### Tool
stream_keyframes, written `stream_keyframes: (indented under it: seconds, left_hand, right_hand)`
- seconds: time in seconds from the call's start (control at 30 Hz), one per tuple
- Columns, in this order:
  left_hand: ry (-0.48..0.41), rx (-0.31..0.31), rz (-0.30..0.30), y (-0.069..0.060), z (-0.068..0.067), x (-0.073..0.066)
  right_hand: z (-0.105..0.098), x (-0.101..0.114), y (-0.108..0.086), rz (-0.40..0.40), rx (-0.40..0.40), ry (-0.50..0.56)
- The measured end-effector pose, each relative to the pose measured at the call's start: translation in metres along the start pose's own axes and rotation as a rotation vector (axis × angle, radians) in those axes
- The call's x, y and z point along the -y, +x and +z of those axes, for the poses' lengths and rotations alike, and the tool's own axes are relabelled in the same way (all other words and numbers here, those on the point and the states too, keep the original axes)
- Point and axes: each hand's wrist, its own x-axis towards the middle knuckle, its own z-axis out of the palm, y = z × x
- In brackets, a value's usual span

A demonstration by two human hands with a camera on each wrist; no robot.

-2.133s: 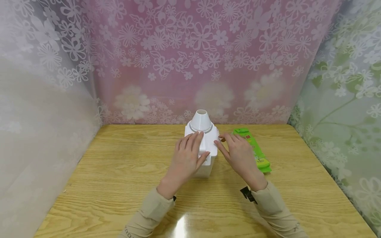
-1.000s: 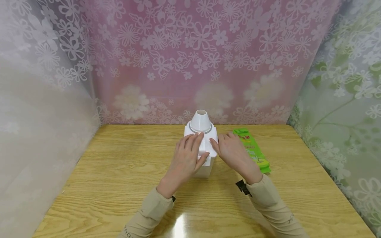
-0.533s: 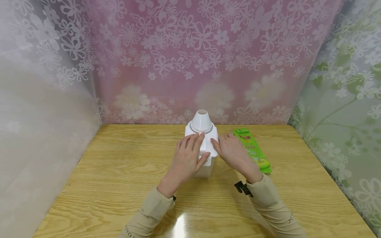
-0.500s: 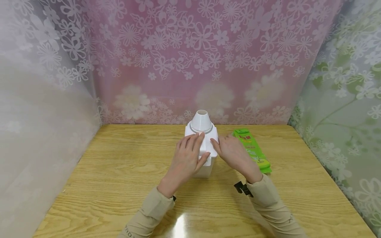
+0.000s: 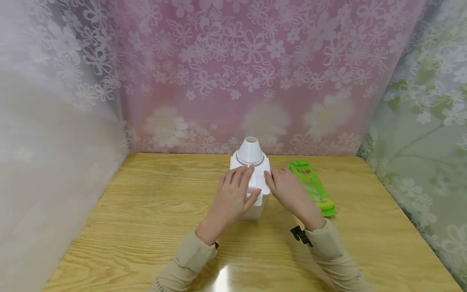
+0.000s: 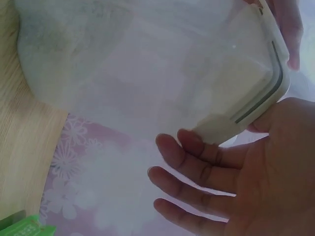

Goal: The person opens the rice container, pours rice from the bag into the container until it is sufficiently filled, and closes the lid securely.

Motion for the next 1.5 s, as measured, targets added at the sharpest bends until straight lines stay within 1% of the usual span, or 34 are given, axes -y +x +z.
stream_keyframes:
  seconds: [0.1, 0.23, 0.33, 0.4, 0.47, 0.63, 0.7, 0.77, 0.87, 1.07, 1.17, 1.3, 1.5]
  left_hand:
    - [0.000, -0.008, 0.000, 0.000, 0.001, -0.002]
    - [-0.019, -0.011, -0.010, 0.000, 0.001, -0.004]
    - [-0.030, -0.003, -0.015, 0.000, 0.000, -0.005]
    - [-0.031, 0.002, -0.016, 0.000, -0.001, -0.006]
    - [-0.031, 0.003, -0.016, 0.000, -0.001, -0.005]
    - [-0.034, -0.021, -0.011, 0.000, 0.001, -0.005]
    - [-0.030, -0.029, -0.006, 0.000, 0.001, -0.004]
    - [-0.021, -0.033, -0.001, 0.000, 0.002, -0.004]
    - [0.003, -0.033, 0.007, 0.000, 0.003, -0.004]
    - [0.043, -0.004, 0.001, 0.000, 0.001, -0.005]
    - [0.048, 0.011, 0.000, 0.002, -0.003, -0.004]
    - [0.053, 0.010, 0.007, 0.004, -0.011, 0.000]
    - [0.046, 0.020, 0.007, 0.004, -0.019, 0.005]
  right_hand:
    - [-0.001, -0.006, 0.001, -0.021, -0.033, -0.026]
    - [-0.003, -0.016, 0.008, -0.056, -0.139, -0.094]
    - [-0.003, -0.024, 0.020, -0.040, -0.182, -0.061]
    - [-0.003, -0.028, 0.029, -0.031, -0.178, -0.003]
    - [-0.002, -0.032, 0.039, -0.029, -0.155, 0.057]
    - [0.006, -0.041, 0.061, -0.062, -0.039, 0.159]
    - [0.009, -0.043, 0.067, -0.073, 0.006, 0.201]
    - [0.012, -0.045, 0.071, -0.082, 0.030, 0.243]
    - [0.016, -0.048, 0.071, -0.079, 0.026, 0.285]
    - [0.018, -0.052, 0.070, -0.098, -0.016, 0.293]
    - [0.019, -0.054, 0.068, -0.104, -0.027, 0.297]
    - [0.020, -0.055, 0.065, -0.101, -0.031, 0.304]
    - [0.018, -0.054, 0.056, -0.058, -0.043, 0.296]
